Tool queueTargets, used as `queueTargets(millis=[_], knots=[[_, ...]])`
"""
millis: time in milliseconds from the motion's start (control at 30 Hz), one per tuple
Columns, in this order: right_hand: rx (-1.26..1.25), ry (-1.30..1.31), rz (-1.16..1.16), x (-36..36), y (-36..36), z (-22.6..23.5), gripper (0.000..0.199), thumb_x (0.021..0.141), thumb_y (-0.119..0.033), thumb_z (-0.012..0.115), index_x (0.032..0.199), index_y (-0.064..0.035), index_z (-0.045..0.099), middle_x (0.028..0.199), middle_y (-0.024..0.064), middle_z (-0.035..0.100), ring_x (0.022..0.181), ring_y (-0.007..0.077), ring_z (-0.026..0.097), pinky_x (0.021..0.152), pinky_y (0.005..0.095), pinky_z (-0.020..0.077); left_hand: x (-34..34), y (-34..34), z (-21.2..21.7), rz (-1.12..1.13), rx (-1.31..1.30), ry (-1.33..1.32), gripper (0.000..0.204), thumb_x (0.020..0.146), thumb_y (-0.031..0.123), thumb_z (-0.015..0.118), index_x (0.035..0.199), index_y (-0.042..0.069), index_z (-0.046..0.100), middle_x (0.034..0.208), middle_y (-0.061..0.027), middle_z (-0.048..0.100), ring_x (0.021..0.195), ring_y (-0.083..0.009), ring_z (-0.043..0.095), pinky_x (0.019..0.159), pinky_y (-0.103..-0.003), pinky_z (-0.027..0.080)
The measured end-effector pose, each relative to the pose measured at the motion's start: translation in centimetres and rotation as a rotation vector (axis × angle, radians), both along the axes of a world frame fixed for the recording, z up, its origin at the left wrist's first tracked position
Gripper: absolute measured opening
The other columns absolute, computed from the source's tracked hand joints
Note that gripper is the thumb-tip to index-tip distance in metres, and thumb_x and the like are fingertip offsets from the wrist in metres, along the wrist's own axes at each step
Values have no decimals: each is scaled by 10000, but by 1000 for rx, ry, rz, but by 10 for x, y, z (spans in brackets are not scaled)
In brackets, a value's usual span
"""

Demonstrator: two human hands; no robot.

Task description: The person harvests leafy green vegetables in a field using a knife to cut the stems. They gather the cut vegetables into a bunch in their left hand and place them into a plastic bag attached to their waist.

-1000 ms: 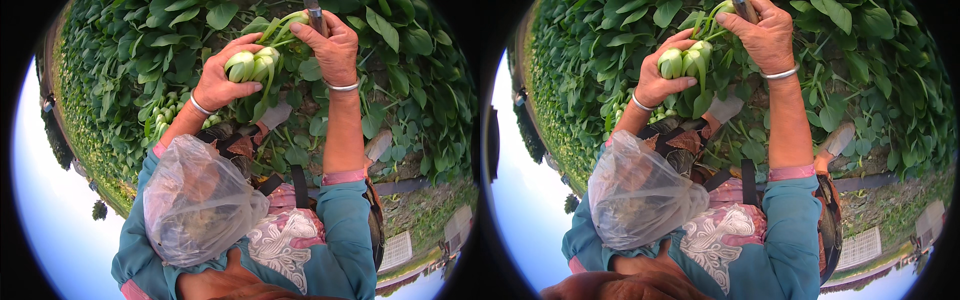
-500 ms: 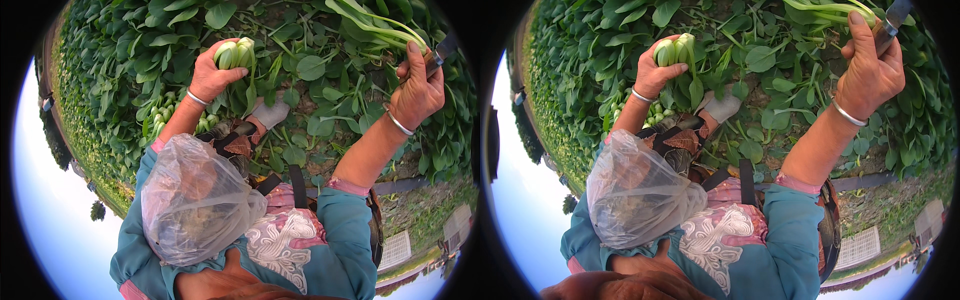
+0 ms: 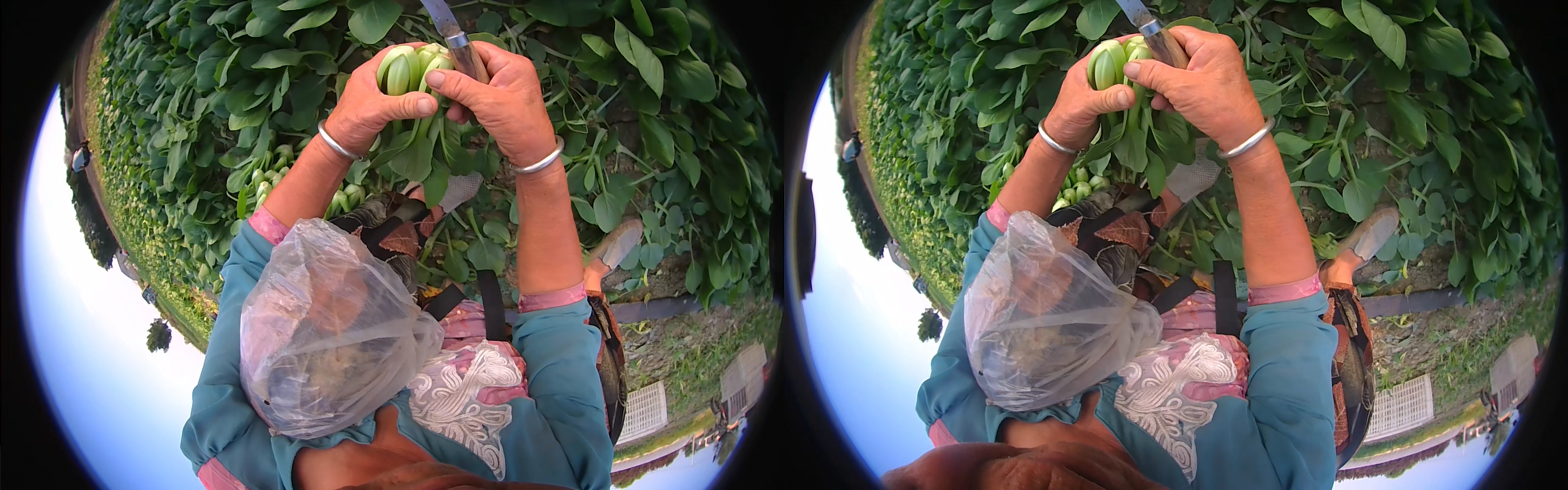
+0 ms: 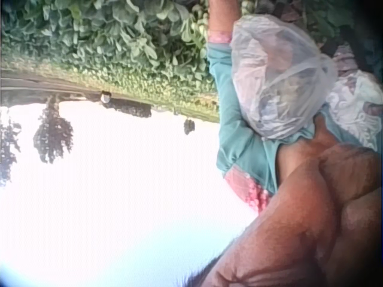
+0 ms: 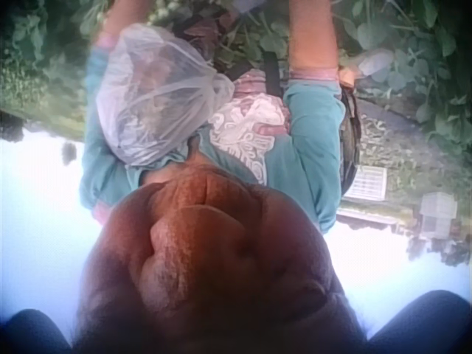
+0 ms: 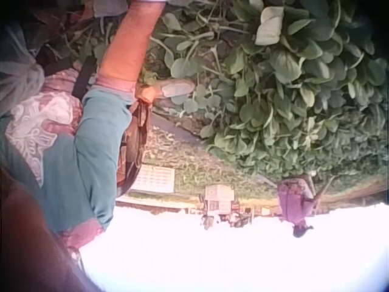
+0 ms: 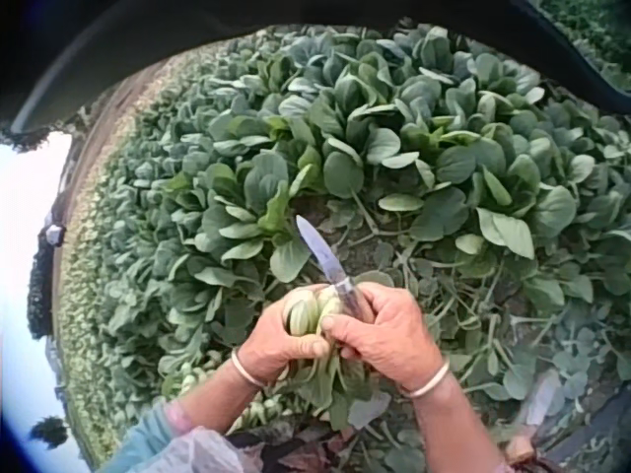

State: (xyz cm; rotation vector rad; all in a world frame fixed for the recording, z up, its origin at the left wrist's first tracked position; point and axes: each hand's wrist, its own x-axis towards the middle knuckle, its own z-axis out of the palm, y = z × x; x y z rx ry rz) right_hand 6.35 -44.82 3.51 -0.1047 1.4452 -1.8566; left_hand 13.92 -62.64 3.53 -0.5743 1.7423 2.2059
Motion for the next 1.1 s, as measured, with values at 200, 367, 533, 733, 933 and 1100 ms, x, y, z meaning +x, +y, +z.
queueTargets(millis=[200, 367, 533, 733, 933, 1100], knots=[[-47, -41, -184, 9, -4, 1, 175, 827, -108, 761, 913, 10, 665, 680, 7, 627, 524, 56, 555, 480, 209, 467, 6, -7, 2, 10, 20, -16, 709, 691, 174, 848, 1293, -7, 521, 1163, -72, 628, 1031, -171, 600, 943, -314, 468], [82, 62, -355, 4, -1, -14, 258, 816, -153, 786, 970, 10, 658, 697, -20, 596, 525, 41, 509, 468, 202, 450, 13, -14, -2, 24, 197, 9, 689, 725, 212, 790, 1306, -25, 505, 1194, -97, 618, 1075, -200, 596, 996, -342, 440], [116, 128, -220, 1, 5, -20, 200, 804, -111, 777, 882, -2, 629, 656, -41, 553, 520, 33, 477, 461, 207, 414, 17, -21, -8, 8, 226, -5, 666, 741, 219, 767, 1300, -29, 502, 1187, -108, 619, 1079, -213, 600, 991, -343, 447], [53, 194, -513, -37, 33, 9, 160, 827, -54, 726, 962, -24, 647, 652, -16, 600, 466, 43, 479, 423, 200, 359, 25, -35, -19, 89, 349, -154, 594, 734, 172, 748, 1247, -33, 532, 1099, -127, 644, 952, -228, 646, 888, -365, 523], [220, 444, -830, -71, 63, -7, 187, 777, 2, 780, 817, 4, 598, 649, 62, 625, 521, 111, 593, 514, 246, 508, 26, -46, -18, -79, 162, -191, 741, 642, 211, 736, 1300, -30, 497, 1174, -136, 618, 1035, -239, 613, 954, -360, 484], [768, 1049, -619, -65, 68, -34, 355, 817, -204, 801, 1116, -51, 687, 826, -16, 635, 663, 83, 553, 639, 229, 480, -19, -52, 23, -410, -392, -64, 663, 653, 181, 774, 1258, 2, 569, 1159, -86, 647, 1047, -181, 604, 965, -329, 460]])
